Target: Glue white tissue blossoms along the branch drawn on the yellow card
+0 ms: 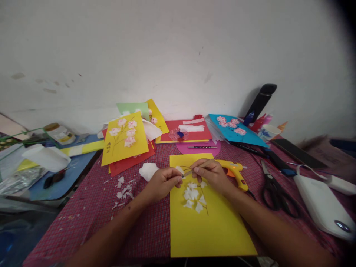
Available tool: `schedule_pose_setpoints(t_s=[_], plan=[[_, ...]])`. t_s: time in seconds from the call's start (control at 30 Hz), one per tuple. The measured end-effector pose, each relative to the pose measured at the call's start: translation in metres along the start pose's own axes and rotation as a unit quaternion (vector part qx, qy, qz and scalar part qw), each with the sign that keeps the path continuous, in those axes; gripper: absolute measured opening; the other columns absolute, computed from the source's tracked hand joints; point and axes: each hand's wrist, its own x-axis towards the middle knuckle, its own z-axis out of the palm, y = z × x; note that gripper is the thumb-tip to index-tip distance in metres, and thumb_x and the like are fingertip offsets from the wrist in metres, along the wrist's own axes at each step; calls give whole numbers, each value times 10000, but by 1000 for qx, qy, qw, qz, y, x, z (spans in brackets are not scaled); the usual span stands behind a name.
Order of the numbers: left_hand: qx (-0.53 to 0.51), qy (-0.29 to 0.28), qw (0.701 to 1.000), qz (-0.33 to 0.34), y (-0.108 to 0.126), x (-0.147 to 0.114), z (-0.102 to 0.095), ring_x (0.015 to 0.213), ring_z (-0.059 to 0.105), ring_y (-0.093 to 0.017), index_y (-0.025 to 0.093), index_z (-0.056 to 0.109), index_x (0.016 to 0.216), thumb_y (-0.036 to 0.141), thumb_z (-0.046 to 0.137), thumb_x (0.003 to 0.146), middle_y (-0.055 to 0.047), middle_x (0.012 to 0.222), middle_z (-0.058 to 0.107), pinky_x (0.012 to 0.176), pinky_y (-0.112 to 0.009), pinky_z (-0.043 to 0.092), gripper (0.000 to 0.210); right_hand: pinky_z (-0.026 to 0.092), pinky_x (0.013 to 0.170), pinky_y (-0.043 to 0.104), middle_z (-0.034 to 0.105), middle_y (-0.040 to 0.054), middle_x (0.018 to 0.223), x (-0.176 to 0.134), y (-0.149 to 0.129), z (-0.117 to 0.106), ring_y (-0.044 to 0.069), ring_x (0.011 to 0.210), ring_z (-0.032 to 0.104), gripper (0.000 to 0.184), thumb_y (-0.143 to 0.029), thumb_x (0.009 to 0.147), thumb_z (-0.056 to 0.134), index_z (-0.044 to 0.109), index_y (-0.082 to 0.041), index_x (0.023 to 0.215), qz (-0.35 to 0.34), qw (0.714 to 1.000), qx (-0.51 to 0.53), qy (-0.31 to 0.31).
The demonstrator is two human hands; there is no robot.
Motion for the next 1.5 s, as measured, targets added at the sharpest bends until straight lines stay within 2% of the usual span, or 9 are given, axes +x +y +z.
schedule_pose_setpoints(t_s=[0.17,0.33,0.47,0.7,1.07,1.17,1.27,1.37,1.5], plan=[[-34,-14,999,-36,3,2,1,664,627,-126,137,627,839,252,598,828,-28,748,678,660,-249,476,119,450,439,215,679,54,859,-1,4,-1,74,478,568,210,-302,853,679,749,-168,708,4,1000,8,-20],[-72,-9,995,-70,1,4,0,614,629,-126,146,585,793,236,614,772,-13,689,669,621,-249,477,97,450,439,206,683,31,757,-2,6,-1,90,489,583,108,-281,848,690,744,-186,850,13,999,23,-20],[-68,0,994,-85,-1,4,1,582,631,-134,157,548,767,222,601,742,-21,682,682,590,-254,470,87,453,452,207,683,31,767,-2,6,-1,82,491,578,116,-276,854,685,739,-181,815,3,1000,20,-14],[-53,-2,995,-83,-4,4,1,563,632,-129,166,534,754,190,563,738,-20,678,692,560,-238,461,41,454,455,215,674,32,769,-3,3,1,82,490,572,142,-288,842,694,735,-175,766,2,1000,26,9],[-63,-4,994,-87,-3,4,1,549,615,-121,163,533,750,214,588,738,-14,660,673,545,-230,446,75,464,456,221,661,29,719,-4,0,2,93,499,562,150,-315,815,715,728,-175,761,11,999,37,29],[-80,-25,994,-71,-2,3,0,568,609,-115,157,559,846,254,630,758,-10,689,670,572,-234,451,149,469,459,227,664,32,744,-3,0,1,96,505,567,161,-327,823,709,726,-177,765,5,999,33,27],[-78,-70,993,-47,-1,2,0,612,612,-117,153,599,937,333,645,800,-21,753,672,614,-248,466,231,469,464,232,668,29,755,-3,1,-1,98,509,569,145,-322,836,701,728,-181,812,3,1000,24,11],[-53,-77,995,-46,1,1,0,618,605,-114,143,620,849,381,592,856,-35,759,670,614,-242,456,239,464,461,236,673,27,759,-3,3,-2,99,502,566,136,-314,845,693,727,-183,835,5,1000,21,0],[-31,-66,996,-60,-1,1,0,599,596,-111,142,609,806,358,568,869,-36,737,672,593,-231,441,229,464,462,235,666,24,747,-3,3,-2,99,501,566,125,-300,850,688,722,-182,825,-3,1000,23,5]])
